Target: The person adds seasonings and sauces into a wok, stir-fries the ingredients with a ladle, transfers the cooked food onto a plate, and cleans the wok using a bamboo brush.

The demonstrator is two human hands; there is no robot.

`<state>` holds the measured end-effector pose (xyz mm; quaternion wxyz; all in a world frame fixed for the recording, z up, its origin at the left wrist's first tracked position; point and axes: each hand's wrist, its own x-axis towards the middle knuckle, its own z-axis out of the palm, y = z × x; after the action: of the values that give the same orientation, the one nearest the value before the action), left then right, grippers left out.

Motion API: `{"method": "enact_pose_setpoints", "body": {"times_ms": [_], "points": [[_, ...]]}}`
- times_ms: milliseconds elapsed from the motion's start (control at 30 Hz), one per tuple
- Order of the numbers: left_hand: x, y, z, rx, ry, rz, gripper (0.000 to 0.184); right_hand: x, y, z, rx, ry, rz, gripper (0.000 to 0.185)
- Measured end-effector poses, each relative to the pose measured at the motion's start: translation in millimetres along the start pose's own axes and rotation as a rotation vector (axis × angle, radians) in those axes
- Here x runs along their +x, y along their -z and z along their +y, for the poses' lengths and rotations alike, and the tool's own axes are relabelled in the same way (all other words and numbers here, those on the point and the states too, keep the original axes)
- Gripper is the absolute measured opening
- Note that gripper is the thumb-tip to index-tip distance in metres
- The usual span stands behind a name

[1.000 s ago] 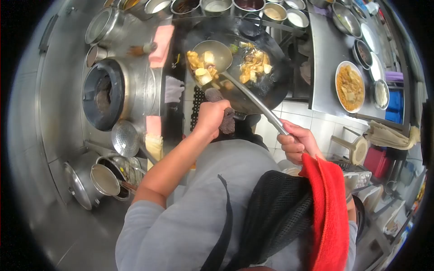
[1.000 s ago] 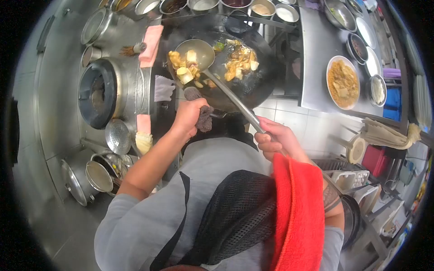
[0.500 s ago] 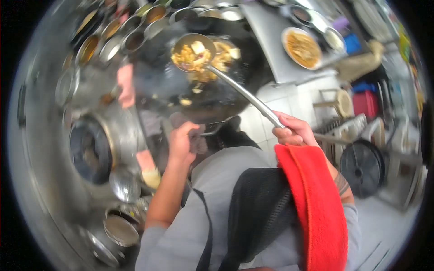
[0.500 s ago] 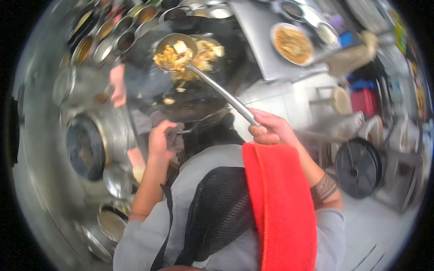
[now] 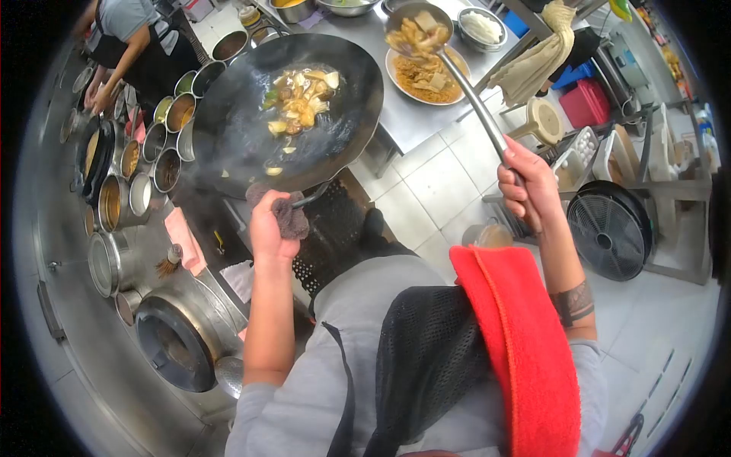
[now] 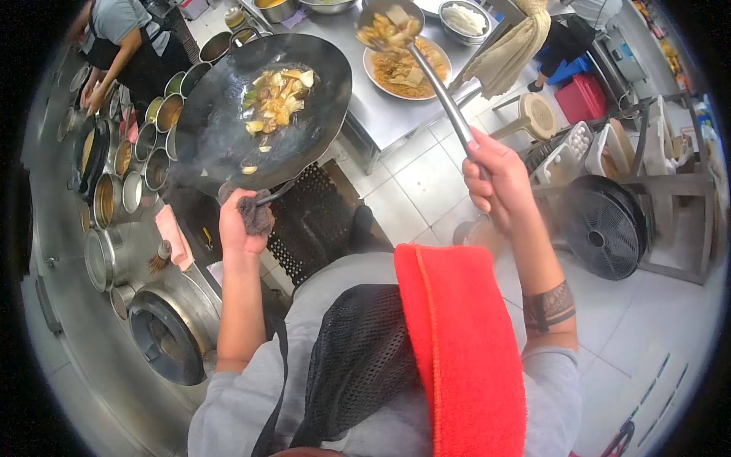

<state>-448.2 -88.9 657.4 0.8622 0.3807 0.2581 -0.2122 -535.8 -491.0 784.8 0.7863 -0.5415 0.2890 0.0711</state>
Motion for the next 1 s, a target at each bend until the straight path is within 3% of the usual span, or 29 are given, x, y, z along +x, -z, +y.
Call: {"method": "enact_pose_setpoints", "body": {"times_ms": [33,167,233,267,333,433,500,567,733,800,900,967,1000], "points": [[1,-6,2,0.002,0.001,0.004,0.008,13,9,4,0.002,-0.004,-0.001,0.053],[0,-25,0,0.050,-0.037,0.054,0.007,68,51,42,-0.900,0.181,0.209,0.058],[1,-38,-4,0.066,-0.112,0.216,0.007,77,74,55,-1.324,0.512,0.223,0.057],[0,-36,-3,0.081,-0.093,0.172,0.006,80,81,61,-1.325,0.509,0.217,0.057],[5,-35,-5,0.072,-0.116,0.201,0.007,84,91,71,-1.509,0.733,0.281,0.056],[13,-49,-5,0.073,-0.147,0.240,0.007,91,89,79,-1.292,0.811,0.285,0.058],[18,-53,1,0.087,-0.174,0.282,0.007,94,77,76,-1.172,0.735,0.252,0.061],[30,-50,5,0.123,-0.121,0.177,0.008,96,60,72,-0.266,0.212,0.229,0.059],[74,-46,9,0.160,-0.186,0.232,0.010,90,50,62,0.133,0.066,0.129,0.058],[89,-47,15,0.146,-0.180,0.226,0.010,90,53,61,0.341,-0.010,-0.046,0.058],[101,-48,27,0.284,-0.179,0.247,0.007,93,22,46,0.175,-0.049,-0.104,0.058],[102,-45,38,0.318,-0.170,0.229,0.008,108,-17,33,-0.003,-0.081,-0.004,0.057],[104,-41,43,0.374,-0.157,0.227,0.009,124,-32,30,-0.294,-0.036,-0.004,0.056]]}}
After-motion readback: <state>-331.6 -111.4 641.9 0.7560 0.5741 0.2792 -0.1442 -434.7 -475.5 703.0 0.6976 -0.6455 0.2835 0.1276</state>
